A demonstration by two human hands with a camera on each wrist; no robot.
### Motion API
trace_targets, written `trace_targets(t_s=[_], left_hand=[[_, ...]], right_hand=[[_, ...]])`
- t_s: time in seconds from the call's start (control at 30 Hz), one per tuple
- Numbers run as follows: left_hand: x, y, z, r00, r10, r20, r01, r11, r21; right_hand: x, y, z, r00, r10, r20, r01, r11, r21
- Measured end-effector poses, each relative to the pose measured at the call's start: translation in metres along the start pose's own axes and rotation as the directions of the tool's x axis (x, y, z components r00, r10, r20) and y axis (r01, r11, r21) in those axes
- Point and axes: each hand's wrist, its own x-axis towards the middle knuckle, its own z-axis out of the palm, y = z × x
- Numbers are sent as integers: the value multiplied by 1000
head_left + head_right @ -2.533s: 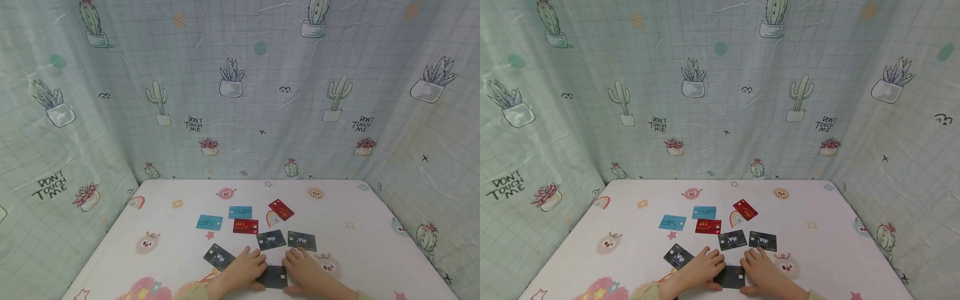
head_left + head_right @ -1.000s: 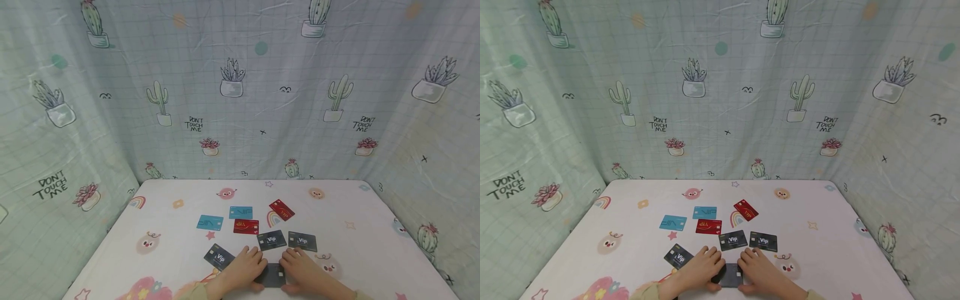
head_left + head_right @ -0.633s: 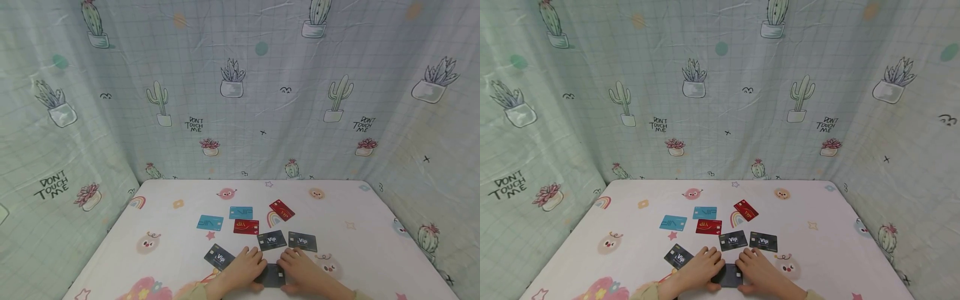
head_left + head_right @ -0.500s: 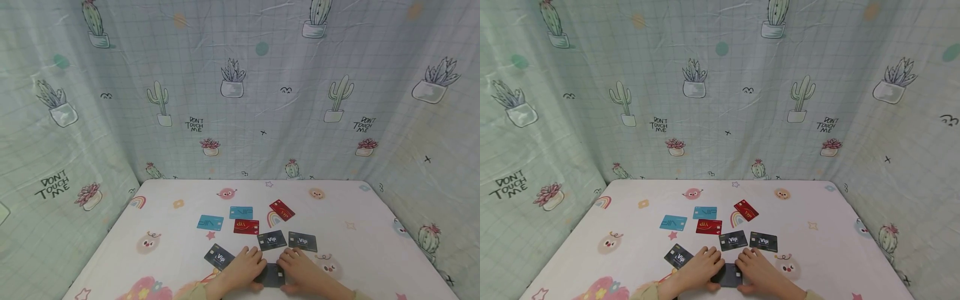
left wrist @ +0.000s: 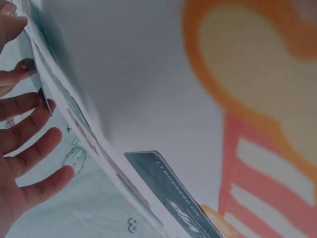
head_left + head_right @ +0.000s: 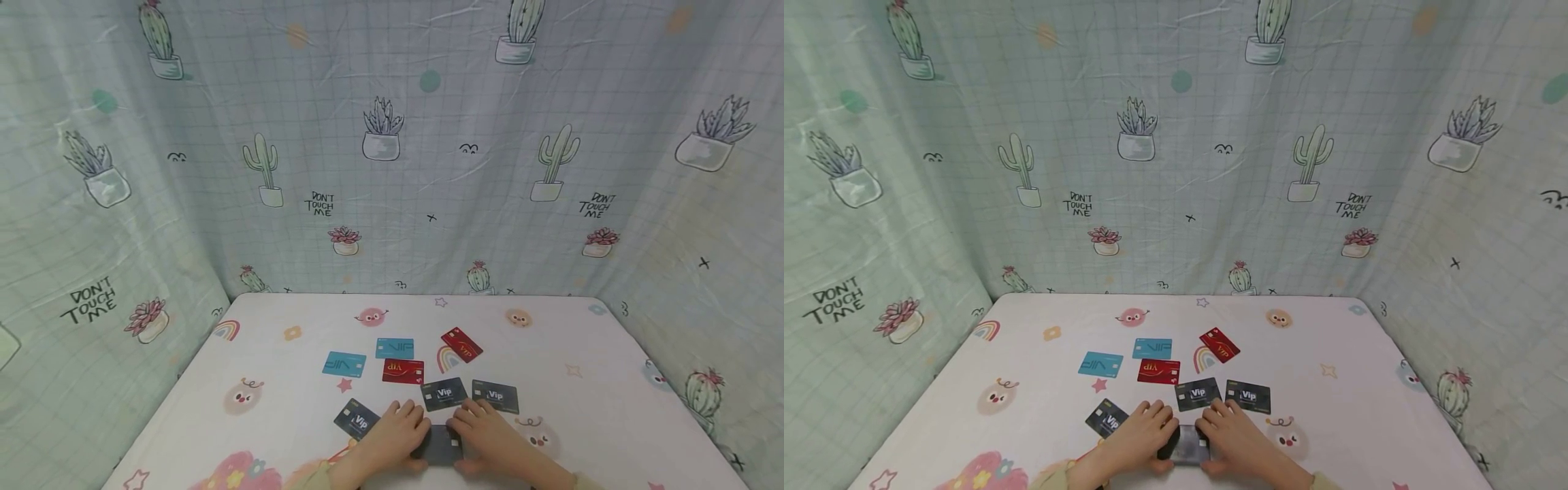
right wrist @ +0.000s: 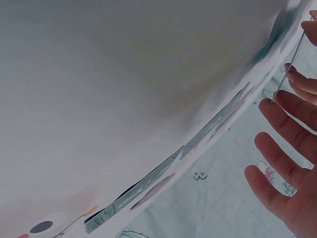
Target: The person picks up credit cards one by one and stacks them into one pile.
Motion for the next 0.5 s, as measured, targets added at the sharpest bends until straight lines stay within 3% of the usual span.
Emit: trace_targets(t_s=[0.3,0.5], left_hand=[[-6,0,-4,998,-56,31,57,998,-31],[-10,-3,-4,997,-68,23,69,996,-51]], right_hand=[[2,-1,-1,987,-79,-137,72,996,-57],[4,0,0,983,-96,-159,85,994,-70]])
